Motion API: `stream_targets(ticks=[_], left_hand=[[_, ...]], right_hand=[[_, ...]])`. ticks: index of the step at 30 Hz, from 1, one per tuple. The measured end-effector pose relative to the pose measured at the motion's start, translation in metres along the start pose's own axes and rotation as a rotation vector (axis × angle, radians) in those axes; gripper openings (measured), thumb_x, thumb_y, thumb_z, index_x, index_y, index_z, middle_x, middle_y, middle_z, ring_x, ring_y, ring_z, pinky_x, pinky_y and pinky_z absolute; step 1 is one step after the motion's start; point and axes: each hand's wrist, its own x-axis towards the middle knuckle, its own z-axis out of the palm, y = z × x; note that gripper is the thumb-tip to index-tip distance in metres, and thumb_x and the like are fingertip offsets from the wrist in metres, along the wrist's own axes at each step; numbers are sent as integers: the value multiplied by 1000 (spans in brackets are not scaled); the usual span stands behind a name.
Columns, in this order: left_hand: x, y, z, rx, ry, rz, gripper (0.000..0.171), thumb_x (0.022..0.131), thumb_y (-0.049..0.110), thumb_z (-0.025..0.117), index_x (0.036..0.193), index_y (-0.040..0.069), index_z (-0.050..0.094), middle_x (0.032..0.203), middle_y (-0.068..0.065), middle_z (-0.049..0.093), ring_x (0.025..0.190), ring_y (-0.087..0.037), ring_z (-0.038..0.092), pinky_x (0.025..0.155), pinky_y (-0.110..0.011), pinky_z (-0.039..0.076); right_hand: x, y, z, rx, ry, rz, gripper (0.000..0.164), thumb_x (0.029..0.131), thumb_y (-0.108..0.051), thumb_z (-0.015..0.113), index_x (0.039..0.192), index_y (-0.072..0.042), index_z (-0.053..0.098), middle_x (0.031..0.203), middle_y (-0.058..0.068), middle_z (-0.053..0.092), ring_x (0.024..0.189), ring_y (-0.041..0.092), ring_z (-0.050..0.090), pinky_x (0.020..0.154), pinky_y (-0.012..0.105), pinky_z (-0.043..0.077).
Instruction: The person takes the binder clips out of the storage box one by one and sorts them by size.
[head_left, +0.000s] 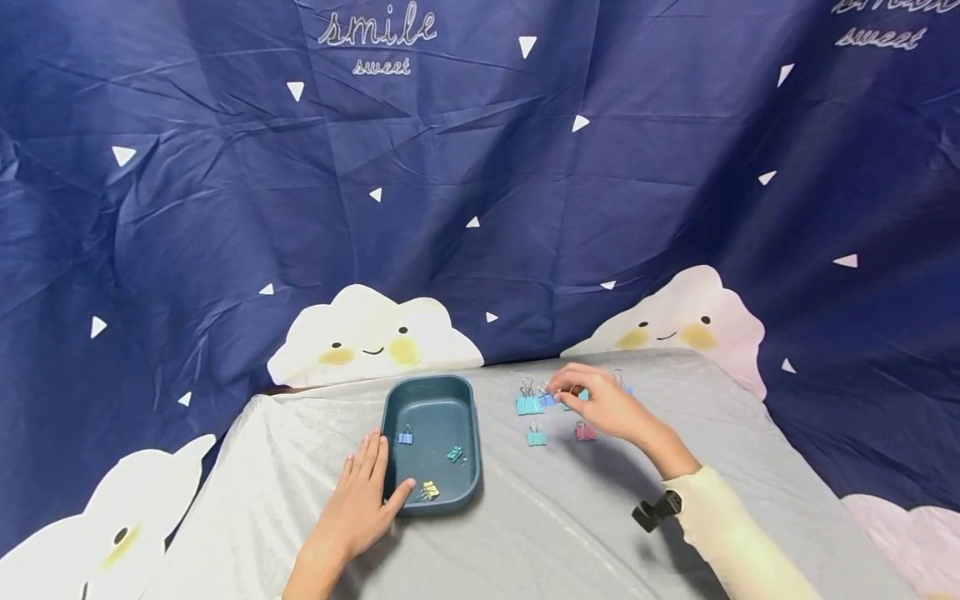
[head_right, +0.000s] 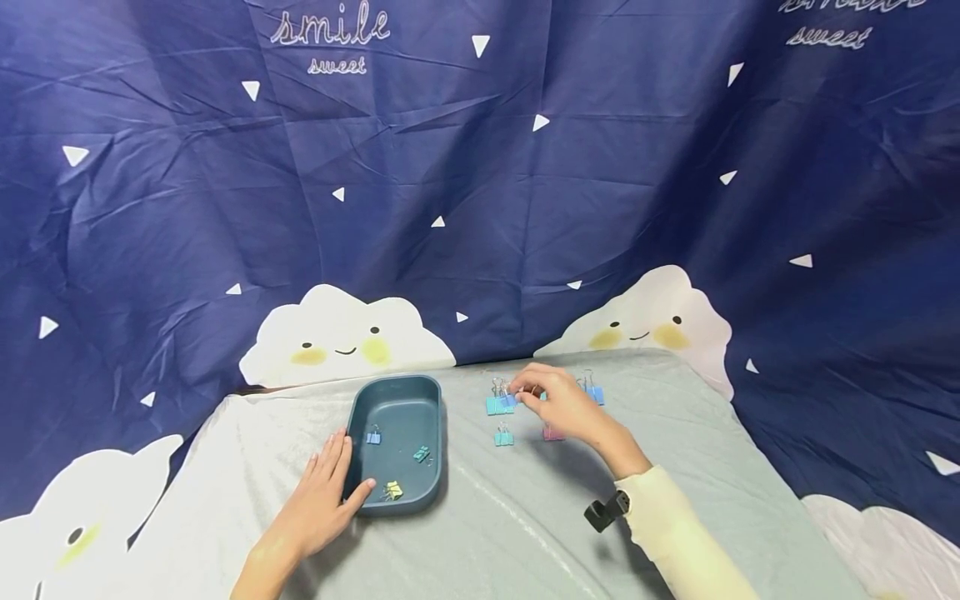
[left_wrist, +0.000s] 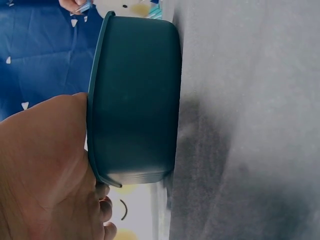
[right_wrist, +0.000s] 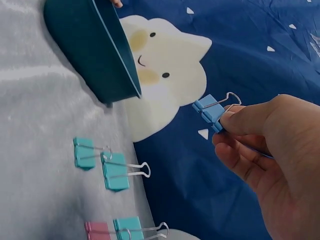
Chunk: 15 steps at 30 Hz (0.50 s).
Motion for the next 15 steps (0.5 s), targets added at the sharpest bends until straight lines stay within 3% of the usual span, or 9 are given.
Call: stream_targets(ticks=[15], left_hand=[[0, 1, 0, 18, 37, 36, 87, 107, 57, 54, 165, -5, 32, 175, -23, 28, 163, -42, 24, 130, -64, 25]], right_hand=[[-19, 27, -17, -46, 84, 25, 17, 94, 2, 76, 102, -12, 81, 104, -2, 77, 86, 6, 64, 78, 26, 57]])
